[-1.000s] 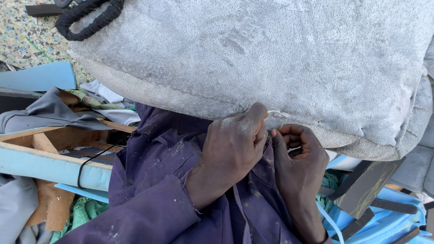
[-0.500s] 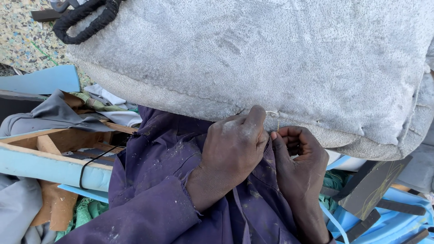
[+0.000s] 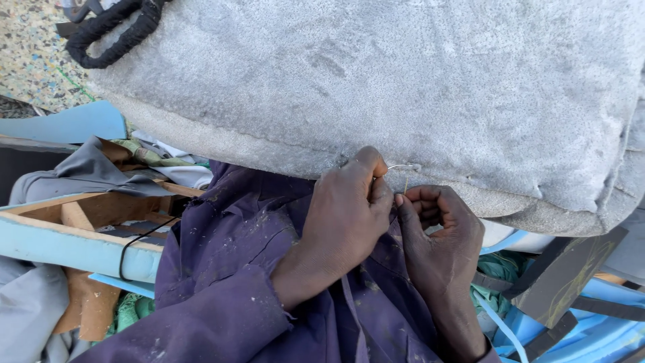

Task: Hand-sewing the seam of a large upholstered cushion using a curved needle and thread

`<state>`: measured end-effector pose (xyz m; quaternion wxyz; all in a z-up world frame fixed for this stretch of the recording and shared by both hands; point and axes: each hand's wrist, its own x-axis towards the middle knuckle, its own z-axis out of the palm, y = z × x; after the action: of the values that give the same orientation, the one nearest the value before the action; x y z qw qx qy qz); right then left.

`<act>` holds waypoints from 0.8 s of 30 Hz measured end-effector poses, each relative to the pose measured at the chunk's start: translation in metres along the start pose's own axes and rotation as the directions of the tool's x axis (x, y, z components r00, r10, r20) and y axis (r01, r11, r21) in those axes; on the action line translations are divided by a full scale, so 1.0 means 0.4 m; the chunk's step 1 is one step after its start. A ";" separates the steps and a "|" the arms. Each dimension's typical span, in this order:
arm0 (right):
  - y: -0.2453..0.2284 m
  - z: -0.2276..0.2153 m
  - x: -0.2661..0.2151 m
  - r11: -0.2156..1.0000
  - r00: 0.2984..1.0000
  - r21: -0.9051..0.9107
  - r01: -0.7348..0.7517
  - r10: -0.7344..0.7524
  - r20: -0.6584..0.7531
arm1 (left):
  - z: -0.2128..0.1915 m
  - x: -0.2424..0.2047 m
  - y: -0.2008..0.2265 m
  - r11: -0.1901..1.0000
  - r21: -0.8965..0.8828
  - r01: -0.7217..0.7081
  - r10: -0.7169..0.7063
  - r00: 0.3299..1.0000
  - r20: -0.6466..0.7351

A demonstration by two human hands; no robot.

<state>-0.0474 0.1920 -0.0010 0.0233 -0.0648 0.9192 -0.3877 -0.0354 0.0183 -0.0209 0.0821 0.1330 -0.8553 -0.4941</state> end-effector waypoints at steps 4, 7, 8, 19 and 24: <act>0.011 0.001 0.000 1.000 1.000 -0.025 0.016 -0.016 0.010 | -0.022 0.032 0.010 0.985 -0.158 0.072 -0.047 0.987 0.153; 0.010 -0.002 -0.001 0.999 0.999 -0.027 -0.023 0.023 0.027 | -0.021 0.041 0.002 0.958 -0.273 0.083 -0.040 0.986 0.159; 0.010 -0.011 -0.002 0.997 0.997 -0.015 -0.071 0.071 0.034 | -0.014 0.042 0.001 0.949 -0.303 0.084 -0.035 0.986 0.164; -0.024 -0.144 0.091 0.962 0.970 -0.143 0.230 -0.239 -0.042 | -0.005 0.064 0.062 0.984 -0.061 0.170 -0.143 0.940 0.309; -0.068 -0.158 0.175 0.946 0.960 -0.163 0.281 -0.275 0.061 | 0.020 0.059 0.105 0.985 -0.016 0.172 -0.162 0.949 0.272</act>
<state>-0.1201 0.2086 0.0631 -0.0202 -0.2028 0.9299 -0.3062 -0.0662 0.0376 0.0116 -0.0746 0.1348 -0.8343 -0.5294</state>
